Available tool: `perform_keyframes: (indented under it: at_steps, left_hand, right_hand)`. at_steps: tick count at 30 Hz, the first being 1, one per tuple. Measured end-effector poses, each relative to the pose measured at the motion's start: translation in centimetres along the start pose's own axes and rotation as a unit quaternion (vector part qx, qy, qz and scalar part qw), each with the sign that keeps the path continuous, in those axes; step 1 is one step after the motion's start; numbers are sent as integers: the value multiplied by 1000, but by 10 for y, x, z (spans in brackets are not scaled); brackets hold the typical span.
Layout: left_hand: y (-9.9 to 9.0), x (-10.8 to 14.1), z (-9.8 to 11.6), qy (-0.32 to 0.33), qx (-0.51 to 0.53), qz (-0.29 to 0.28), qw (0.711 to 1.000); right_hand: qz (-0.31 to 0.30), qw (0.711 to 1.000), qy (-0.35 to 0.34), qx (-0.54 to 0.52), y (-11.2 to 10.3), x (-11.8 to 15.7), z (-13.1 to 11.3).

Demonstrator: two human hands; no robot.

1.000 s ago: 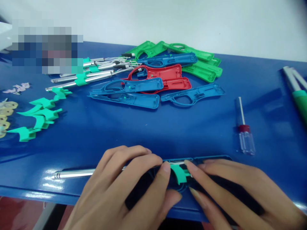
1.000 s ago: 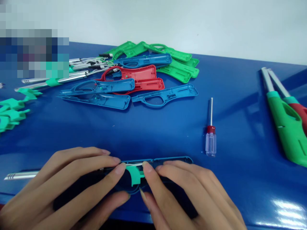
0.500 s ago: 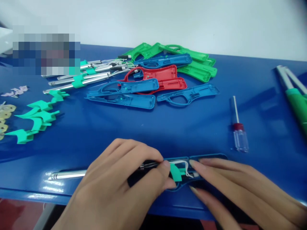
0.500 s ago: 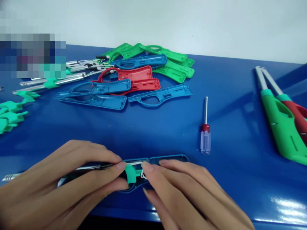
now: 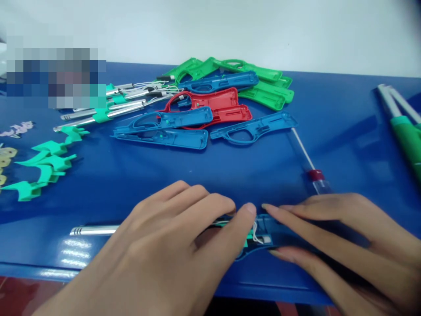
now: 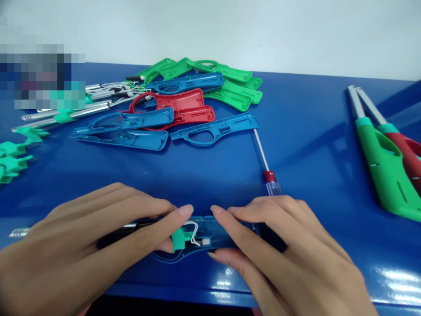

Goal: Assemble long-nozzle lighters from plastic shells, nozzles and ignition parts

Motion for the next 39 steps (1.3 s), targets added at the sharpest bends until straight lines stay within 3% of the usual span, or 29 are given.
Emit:
perform_keyframes:
  at_steps: [3,8,15,25,32,39]
  left_hand:
    - [5,-4,0,16,12,-26,999]
    - [15,-1,-6,-5,40,-63,997]
    - [13,-3,-8,-19,60,-57,996]
    - [10,9,-6,40,51,-53,996]
    - [-8,17,-25,-9,-24,4,1000]
    - [-36,36,-50,-66,-43,36,996]
  right_hand:
    - [25,1000,-10,-6,-6,-4,-3]
    - [10,1000,-13,-9,-8,-10,-9]
    - [5,999,-30,-31,-4,-7,-9]
    - [24,998,47,20,-6,-14,0]
    - [74,997,13,31,-11,-18,-5]
    - [74,996,20,40,-8,-12,-4]
Point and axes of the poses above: each hand's wrist, its own x-axis away from the middle knuckle, its own y-axis out of the palm, z = x × y, the point moved 10 cm from there along -x, towards the middle knuckle, and after that the axes turned 1 degree about -y, right-handed, at the moved point
